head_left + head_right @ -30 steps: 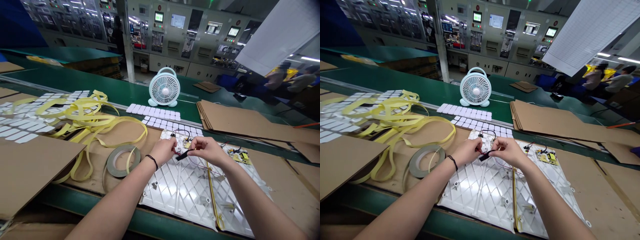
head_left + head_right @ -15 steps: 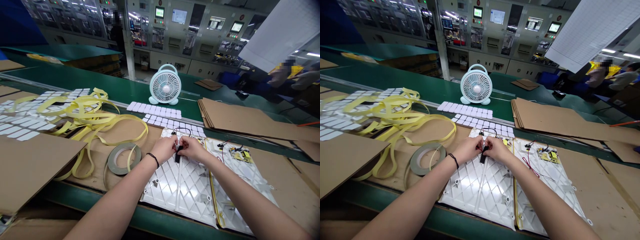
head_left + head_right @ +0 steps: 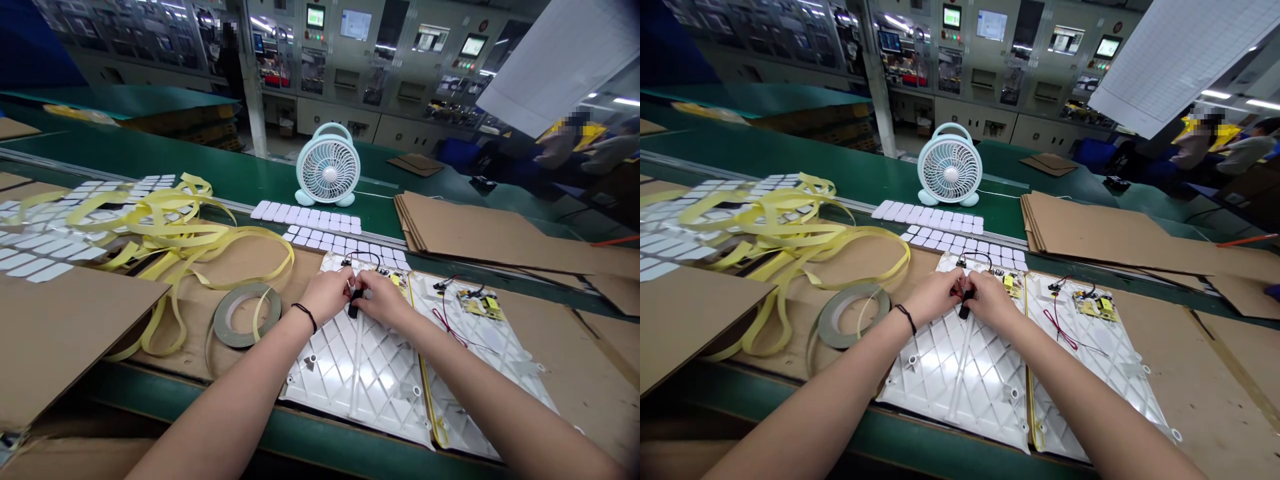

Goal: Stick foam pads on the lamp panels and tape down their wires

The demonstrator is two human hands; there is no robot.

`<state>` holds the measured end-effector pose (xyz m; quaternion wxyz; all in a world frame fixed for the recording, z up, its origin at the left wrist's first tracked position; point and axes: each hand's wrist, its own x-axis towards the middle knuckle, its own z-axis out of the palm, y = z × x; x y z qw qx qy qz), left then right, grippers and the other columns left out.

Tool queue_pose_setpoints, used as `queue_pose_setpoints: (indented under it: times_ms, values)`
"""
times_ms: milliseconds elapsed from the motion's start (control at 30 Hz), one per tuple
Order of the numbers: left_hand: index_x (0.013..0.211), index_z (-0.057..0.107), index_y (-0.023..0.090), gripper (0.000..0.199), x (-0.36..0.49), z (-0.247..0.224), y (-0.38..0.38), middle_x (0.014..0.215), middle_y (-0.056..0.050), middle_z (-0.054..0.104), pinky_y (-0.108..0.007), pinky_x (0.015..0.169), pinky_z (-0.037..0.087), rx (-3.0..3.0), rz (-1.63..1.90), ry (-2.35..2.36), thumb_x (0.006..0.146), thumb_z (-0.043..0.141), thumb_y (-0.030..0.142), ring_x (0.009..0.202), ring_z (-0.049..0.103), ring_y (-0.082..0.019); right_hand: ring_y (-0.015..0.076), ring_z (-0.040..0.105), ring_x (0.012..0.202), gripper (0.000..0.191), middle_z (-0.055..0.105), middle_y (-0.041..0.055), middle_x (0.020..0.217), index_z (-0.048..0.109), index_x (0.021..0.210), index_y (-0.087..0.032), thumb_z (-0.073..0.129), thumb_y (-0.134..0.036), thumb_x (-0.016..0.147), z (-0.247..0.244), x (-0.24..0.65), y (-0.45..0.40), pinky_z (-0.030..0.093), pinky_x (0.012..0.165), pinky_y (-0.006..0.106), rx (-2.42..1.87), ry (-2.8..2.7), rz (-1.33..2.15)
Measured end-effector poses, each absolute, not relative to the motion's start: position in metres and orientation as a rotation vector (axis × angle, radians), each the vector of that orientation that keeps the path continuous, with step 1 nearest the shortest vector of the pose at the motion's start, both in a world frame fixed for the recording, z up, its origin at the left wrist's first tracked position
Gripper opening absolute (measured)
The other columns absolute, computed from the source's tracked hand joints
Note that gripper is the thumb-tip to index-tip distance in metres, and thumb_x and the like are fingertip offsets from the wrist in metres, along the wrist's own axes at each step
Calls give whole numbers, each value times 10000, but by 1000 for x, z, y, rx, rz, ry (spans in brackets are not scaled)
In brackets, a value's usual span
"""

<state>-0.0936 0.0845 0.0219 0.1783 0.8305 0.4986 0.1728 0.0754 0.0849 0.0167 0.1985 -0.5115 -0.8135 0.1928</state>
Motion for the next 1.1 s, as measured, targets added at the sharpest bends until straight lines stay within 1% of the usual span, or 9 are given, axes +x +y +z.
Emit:
queue_pose_setpoints:
  times_ms: [133, 267, 333, 467, 633, 867, 933, 1000, 1100]
  values:
    - [903, 490, 241, 190, -93, 22, 84, 804, 25, 687, -295, 651, 397, 2398, 477, 1431, 747, 552, 151, 784, 631, -210, 190, 511, 773, 239, 575, 15, 810, 449, 801, -216, 602, -91, 666, 19, 74, 81, 341, 697, 286, -1385, -2383, 452]
    - [917, 487, 234, 202, -92, 26, 83, 793, 10, 686, -303, 678, 399, 2417, 431, 1464, 744, 551, 153, 794, 635, -221, 222, 523, 850, 245, 602, 39, 844, 455, 831, -205, 554, -40, 679, 22, 72, 76, 295, 752, 327, -1277, -2537, 248]
    - [933, 485, 230, 204, -92, 28, 82, 800, 0, 685, -305, 686, 399, 2419, 408, 1469, 751, 544, 159, 798, 634, -223, 219, 525, 830, 257, 615, 45, 850, 463, 862, -199, 526, -20, 690, 23, 71, 75, 282, 752, 332, -1227, -2590, 190]
    - [935, 487, 235, 201, -92, 28, 82, 827, 14, 694, -303, 708, 397, 2400, 413, 1457, 758, 547, 161, 817, 633, -212, 194, 519, 740, 226, 629, 12, 788, 463, 860, -210, 544, -54, 718, 21, 71, 75, 291, 723, 305, -1327, -2516, 275]
    - [952, 486, 245, 216, -92, 22, 84, 765, 47, 687, -307, 721, 392, 2396, 468, 1418, 762, 536, 154, 787, 629, -198, 170, 513, 667, 222, 605, -41, 669, 452, 795, -230, 624, -132, 697, 19, 74, 78, 318, 683, 269, -1522, -2305, 469]
    - [990, 492, 246, 292, -93, 21, 84, 747, 43, 682, -298, 701, 386, 2389, 479, 1430, 730, 536, 121, 775, 626, -201, 157, 543, 649, 397, 597, -68, 647, 454, 851, -237, 736, -137, 591, 22, 71, 76, 320, 656, 250, -1580, -2265, 576]
    - [994, 495, 243, 297, -93, 22, 83, 745, 42, 685, -297, 700, 387, 2381, 485, 1435, 728, 537, 118, 776, 628, -203, 153, 538, 646, 388, 592, -67, 648, 457, 850, -232, 737, -131, 601, 22, 69, 76, 315, 651, 248, -1589, -2256, 543]
    - [1041, 490, 239, 332, -93, 22, 83, 747, 35, 689, -296, 710, 391, 2379, 477, 1429, 735, 538, 119, 785, 633, -205, 153, 532, 651, 348, 580, -65, 639, 471, 849, -230, 721, -126, 630, 21, 68, 76, 308, 646, 247, -1619, -2241, 503]
    - [1211, 416, 232, 480, -93, 24, 84, 756, 19, 693, -302, 756, 398, 2402, 453, 1396, 758, 528, 124, 810, 640, -206, 148, 516, 635, 318, 561, -65, 639, 499, 862, -233, 718, -140, 650, 19, 67, 77, 301, 631, 248, -1689, -2194, 473]
